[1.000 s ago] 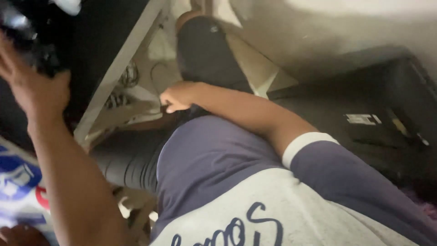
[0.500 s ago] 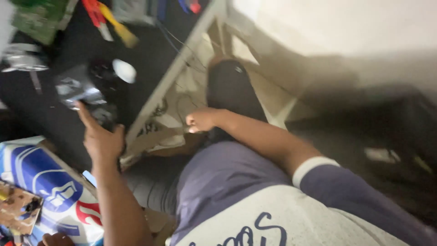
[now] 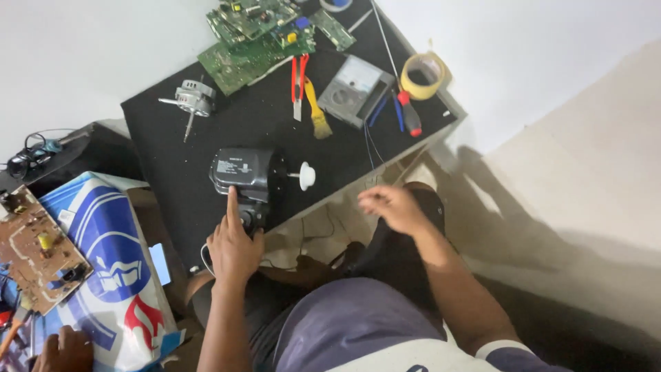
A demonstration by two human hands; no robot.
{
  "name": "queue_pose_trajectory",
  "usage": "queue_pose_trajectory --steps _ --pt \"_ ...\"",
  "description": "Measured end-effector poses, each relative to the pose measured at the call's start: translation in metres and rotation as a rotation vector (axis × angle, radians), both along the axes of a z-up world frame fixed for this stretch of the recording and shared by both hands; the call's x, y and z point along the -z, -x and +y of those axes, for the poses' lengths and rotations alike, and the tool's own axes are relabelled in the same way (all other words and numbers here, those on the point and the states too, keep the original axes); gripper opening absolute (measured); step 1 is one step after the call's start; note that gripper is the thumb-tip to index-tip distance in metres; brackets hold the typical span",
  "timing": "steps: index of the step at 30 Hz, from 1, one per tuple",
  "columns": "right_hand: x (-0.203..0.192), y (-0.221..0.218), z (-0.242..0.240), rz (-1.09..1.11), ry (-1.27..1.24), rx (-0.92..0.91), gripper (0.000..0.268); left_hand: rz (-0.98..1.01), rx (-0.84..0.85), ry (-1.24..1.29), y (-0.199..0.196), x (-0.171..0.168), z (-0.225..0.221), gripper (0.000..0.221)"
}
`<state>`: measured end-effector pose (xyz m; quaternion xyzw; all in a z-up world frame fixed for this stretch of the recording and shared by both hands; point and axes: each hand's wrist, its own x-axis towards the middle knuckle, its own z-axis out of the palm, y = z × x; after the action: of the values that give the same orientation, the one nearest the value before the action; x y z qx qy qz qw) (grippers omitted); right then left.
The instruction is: Disassembling a black electronic housing using a screwdriver to remove internal plastic components on a repair bench.
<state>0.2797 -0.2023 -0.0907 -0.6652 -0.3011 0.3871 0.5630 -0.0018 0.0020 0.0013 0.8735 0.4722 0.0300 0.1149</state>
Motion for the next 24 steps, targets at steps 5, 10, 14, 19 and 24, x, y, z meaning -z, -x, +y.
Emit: queue_pose_trajectory --steps 5,10,14,19,24 --pt "-0.065 -0.070 0.008 -0.261 -0.160 0.395 0.023 0.002 0.020 -0.049 0.003 0.010 0.005 0.108" --pt "-0.056 -0.144 0.028 -0.776 -0.012 0.571 0.046 -0.153 0.046 -0.041 0.001 0.003 0.002 0.102" --pt "-0.030 -0.186 0.058 -0.909 0.155 0.448 0.065 -0.122 0.066 -0.047 -0.001 0.005 0.004 0.100" --pt "-0.028 -0.192 0.071 -0.777 0.314 0.558 0.023 -0.104 0.009 0.000 -0.003 0.006 0.005 0.102" --pt "-0.004 -0.193 0.058 -0.704 -0.024 0.632 0.036 -0.121 0.018 -0.005 -0.001 0.007 0.006 0.102"
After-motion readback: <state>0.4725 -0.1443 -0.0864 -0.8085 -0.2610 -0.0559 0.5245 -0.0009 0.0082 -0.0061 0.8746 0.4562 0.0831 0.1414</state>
